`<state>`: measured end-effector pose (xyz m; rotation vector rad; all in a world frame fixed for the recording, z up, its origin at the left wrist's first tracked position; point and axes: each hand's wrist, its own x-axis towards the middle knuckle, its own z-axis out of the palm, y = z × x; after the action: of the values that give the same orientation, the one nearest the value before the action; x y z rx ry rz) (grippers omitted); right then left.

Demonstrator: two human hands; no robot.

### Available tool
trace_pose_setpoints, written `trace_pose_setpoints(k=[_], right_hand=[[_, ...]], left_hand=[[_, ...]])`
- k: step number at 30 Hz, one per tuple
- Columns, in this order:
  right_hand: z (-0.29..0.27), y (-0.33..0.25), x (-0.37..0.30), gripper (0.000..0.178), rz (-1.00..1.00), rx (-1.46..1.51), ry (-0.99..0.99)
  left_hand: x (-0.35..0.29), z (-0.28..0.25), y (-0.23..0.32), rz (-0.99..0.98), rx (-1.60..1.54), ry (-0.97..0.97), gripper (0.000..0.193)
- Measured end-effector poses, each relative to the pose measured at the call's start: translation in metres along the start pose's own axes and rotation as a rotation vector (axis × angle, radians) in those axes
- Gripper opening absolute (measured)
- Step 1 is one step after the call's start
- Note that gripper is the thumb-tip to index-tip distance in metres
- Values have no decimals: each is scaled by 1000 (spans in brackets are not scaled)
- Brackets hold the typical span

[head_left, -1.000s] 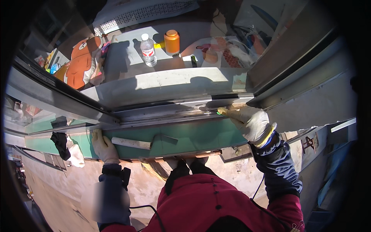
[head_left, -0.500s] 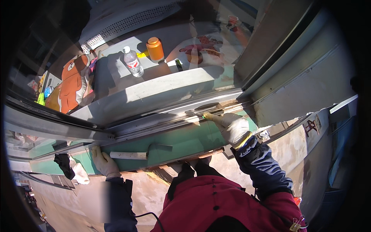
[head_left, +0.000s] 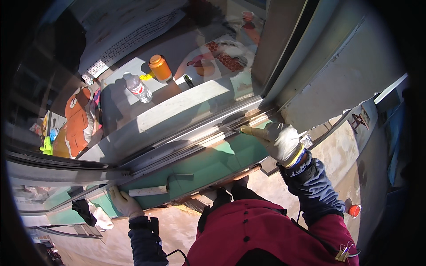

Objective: The person uses a utility knife to trim a white foam seal along the bottom edge of a window frame. They then press the seal into place and smooth it along the track.

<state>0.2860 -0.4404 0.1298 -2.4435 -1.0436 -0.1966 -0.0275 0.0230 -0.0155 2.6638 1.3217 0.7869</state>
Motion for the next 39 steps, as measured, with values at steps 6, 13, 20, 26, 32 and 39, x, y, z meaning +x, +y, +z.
trace_pose_setpoints(k=[6,13,20,26,32,39], right_hand=[[50,4,42,44,-99,-2,-319],[9,26,14,39,70,-90,-184],[-12,21,5,29,39,-65,-78],[43,-12,48,20,-115,-77,-141],[38,-5,55,28,-19,-132,-490],[-2,31,-23,27,148,-280,-60]], left_hand=[[0,-1,2,6,9,2,42],[-1,0,0,26,8,21,41],[-1,-2,5,6,15,6,42],[1,-2,2,2,9,-17,42],[-1,1,-4,37,12,0,43],[3,3,-15,66,26,-21,45]])
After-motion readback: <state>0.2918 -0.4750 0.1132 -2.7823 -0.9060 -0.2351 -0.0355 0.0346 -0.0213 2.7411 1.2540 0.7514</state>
